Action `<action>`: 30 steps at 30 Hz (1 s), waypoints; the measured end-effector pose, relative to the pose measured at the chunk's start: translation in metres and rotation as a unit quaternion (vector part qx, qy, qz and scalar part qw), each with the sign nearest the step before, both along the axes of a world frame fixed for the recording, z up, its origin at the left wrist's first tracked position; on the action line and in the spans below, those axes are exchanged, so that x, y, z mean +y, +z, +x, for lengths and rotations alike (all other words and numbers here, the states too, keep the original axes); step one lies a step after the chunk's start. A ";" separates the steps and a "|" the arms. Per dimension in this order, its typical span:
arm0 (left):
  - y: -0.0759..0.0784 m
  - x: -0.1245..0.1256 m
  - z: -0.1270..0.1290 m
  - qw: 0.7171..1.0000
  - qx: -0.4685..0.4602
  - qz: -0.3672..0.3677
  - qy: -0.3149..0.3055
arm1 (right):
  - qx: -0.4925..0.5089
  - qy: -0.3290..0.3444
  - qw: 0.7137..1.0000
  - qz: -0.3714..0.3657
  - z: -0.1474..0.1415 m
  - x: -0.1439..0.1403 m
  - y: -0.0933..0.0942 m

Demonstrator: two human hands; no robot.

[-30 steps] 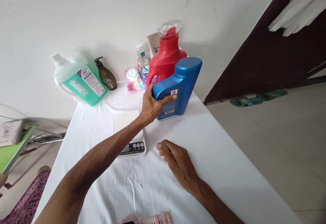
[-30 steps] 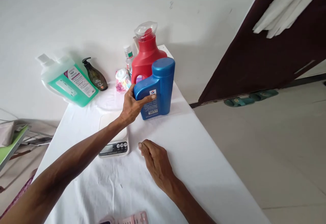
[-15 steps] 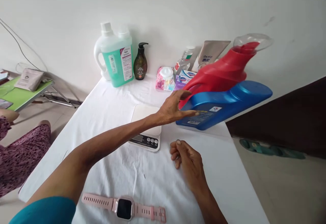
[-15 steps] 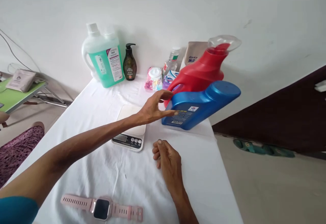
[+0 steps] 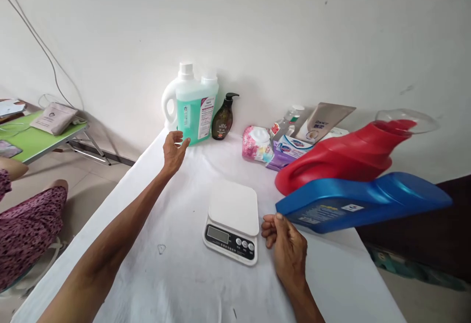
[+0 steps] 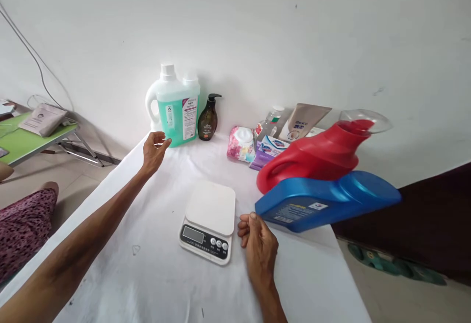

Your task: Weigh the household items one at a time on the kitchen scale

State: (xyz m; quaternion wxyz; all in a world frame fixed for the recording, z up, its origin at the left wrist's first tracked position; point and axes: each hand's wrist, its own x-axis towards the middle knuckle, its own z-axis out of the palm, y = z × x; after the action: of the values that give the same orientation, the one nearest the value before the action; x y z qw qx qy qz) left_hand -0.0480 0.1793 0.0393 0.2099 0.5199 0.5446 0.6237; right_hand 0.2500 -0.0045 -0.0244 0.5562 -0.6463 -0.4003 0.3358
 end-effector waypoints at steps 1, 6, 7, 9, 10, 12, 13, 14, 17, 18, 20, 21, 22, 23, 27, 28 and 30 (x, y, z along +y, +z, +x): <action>-0.003 0.005 0.002 1.000 -0.001 0.002 -0.004 | -0.003 -0.006 1.000 -0.001 0.000 0.001 -0.001; -0.011 0.036 0.045 0.990 0.059 0.053 -0.121 | -0.010 -0.014 1.000 -0.015 0.001 0.001 -0.002; -0.008 0.045 0.058 0.984 0.084 0.073 -0.142 | -0.010 -0.013 1.000 -0.017 0.001 0.001 -0.002; 0.002 0.071 0.082 0.974 0.127 0.103 -0.156 | -0.007 -0.010 1.000 -0.018 0.002 0.001 -0.001; 0.010 0.086 0.094 0.973 0.139 0.108 -0.150 | -0.004 -0.010 1.000 -0.018 0.002 0.000 -0.001; 0.027 0.117 0.116 0.974 0.151 0.094 -0.143 | 0.000 -0.009 1.000 -0.019 0.001 0.000 0.000; 0.035 0.132 0.124 0.976 0.149 0.076 -0.140 | 0.001 -0.008 1.000 -0.022 0.001 0.000 0.000; 0.042 0.145 0.132 0.979 0.142 0.054 -0.133 | 0.000 -0.006 1.000 -0.024 0.001 0.000 0.001; 0.053 0.173 0.147 0.989 0.099 -0.004 -0.110 | -0.003 -0.003 1.000 -0.030 -0.001 -0.001 0.005; 0.053 0.177 0.149 0.991 0.082 -0.018 -0.104 | -0.004 -0.001 0.999 -0.033 -0.002 -0.001 0.007; 0.049 0.182 0.153 0.993 0.059 -0.041 -0.089 | -0.007 0.007 0.999 -0.043 -0.003 -0.001 0.010; 0.047 0.182 0.154 0.994 0.055 -0.046 -0.081 | -0.008 0.010 0.999 -0.047 -0.003 -0.001 0.011; 0.044 0.181 0.155 0.995 0.056 -0.042 -0.074 | -0.010 0.011 0.999 -0.050 -0.004 0.000 0.012; 0.042 0.180 0.155 0.995 0.063 -0.032 -0.070 | -0.010 0.011 0.999 -0.050 -0.004 0.000 0.013; 0.035 0.175 0.155 0.994 0.080 0.010 -0.079 | -0.012 0.014 0.999 -0.037 -0.004 0.002 0.014; 0.034 0.173 0.154 0.994 0.072 0.005 -0.079 | -0.013 0.016 0.999 -0.035 -0.003 0.003 0.013; 0.035 0.166 0.148 0.995 0.054 0.004 -0.081 | -0.014 0.023 0.999 -0.030 -0.003 0.003 0.012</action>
State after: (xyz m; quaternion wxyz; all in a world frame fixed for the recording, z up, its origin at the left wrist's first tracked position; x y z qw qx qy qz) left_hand 0.0999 0.3454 0.0739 0.2281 0.5965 0.5089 0.5772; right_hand 0.2475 -0.0013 -0.0125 0.5230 -0.6579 -0.4123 0.3517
